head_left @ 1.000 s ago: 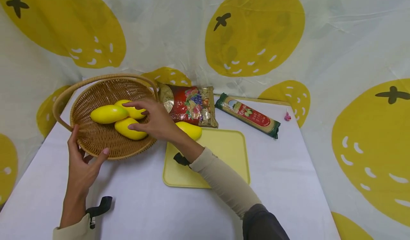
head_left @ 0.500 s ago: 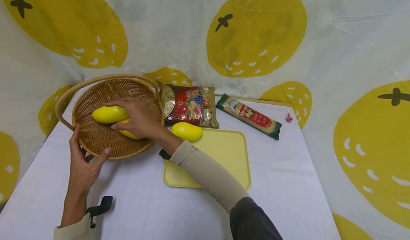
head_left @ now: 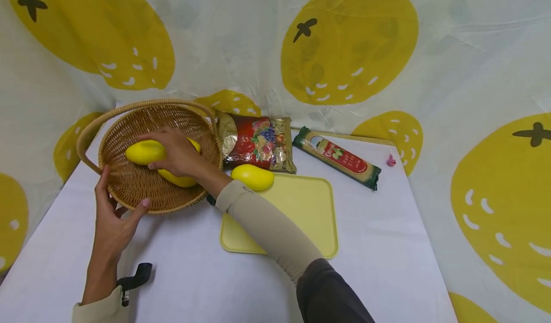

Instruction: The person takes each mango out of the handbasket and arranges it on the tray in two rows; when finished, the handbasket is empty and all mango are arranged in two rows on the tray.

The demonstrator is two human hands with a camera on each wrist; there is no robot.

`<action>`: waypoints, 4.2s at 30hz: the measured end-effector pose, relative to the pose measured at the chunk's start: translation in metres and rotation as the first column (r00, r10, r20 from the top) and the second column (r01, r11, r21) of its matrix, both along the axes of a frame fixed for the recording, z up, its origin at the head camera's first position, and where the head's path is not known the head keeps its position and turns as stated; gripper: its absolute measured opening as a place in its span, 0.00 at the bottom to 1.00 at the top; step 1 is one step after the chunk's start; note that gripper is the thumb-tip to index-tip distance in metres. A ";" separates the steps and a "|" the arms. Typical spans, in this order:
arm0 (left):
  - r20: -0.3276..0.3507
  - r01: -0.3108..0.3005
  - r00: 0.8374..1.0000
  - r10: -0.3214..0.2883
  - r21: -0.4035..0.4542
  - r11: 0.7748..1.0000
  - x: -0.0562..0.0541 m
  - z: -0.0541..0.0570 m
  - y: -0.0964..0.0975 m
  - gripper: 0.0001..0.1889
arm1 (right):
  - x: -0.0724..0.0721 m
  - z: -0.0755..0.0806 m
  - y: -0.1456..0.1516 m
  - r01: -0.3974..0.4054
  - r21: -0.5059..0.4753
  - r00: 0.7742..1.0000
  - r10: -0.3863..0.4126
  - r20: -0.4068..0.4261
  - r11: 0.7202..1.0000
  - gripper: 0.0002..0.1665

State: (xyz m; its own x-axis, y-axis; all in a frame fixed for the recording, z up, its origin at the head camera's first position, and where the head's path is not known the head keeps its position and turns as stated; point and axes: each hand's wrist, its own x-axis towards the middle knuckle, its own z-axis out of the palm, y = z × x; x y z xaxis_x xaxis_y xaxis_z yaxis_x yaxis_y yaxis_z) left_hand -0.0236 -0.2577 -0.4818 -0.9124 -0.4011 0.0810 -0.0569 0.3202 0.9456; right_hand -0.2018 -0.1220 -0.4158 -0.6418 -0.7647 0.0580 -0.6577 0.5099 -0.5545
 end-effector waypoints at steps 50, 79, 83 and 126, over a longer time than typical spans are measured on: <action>0.014 -0.036 0.999 0.035 0.044 0.998 -0.001 -0.001 0.003 0.57 | 0.047 0.019 0.100 0.161 -0.434 0.960 -0.038 0.279 0.886 0.33; 0.005 -0.034 0.999 0.034 0.030 0.999 0.001 -0.003 0.003 0.57 | 0.074 -0.015 0.248 0.421 -0.506 0.884 -0.215 0.416 0.753 0.31; 0.004 -0.034 0.999 0.034 0.031 0.999 0.002 -0.002 0.003 0.57 | 0.072 -0.021 0.271 0.473 -0.474 0.858 -0.268 0.437 0.743 0.31; 0.001 -0.022 1.000 0.022 0.020 1.000 0.000 -0.001 0.003 0.58 | 0.044 -0.066 0.386 0.636 -0.046 0.720 -0.570 0.395 0.770 0.33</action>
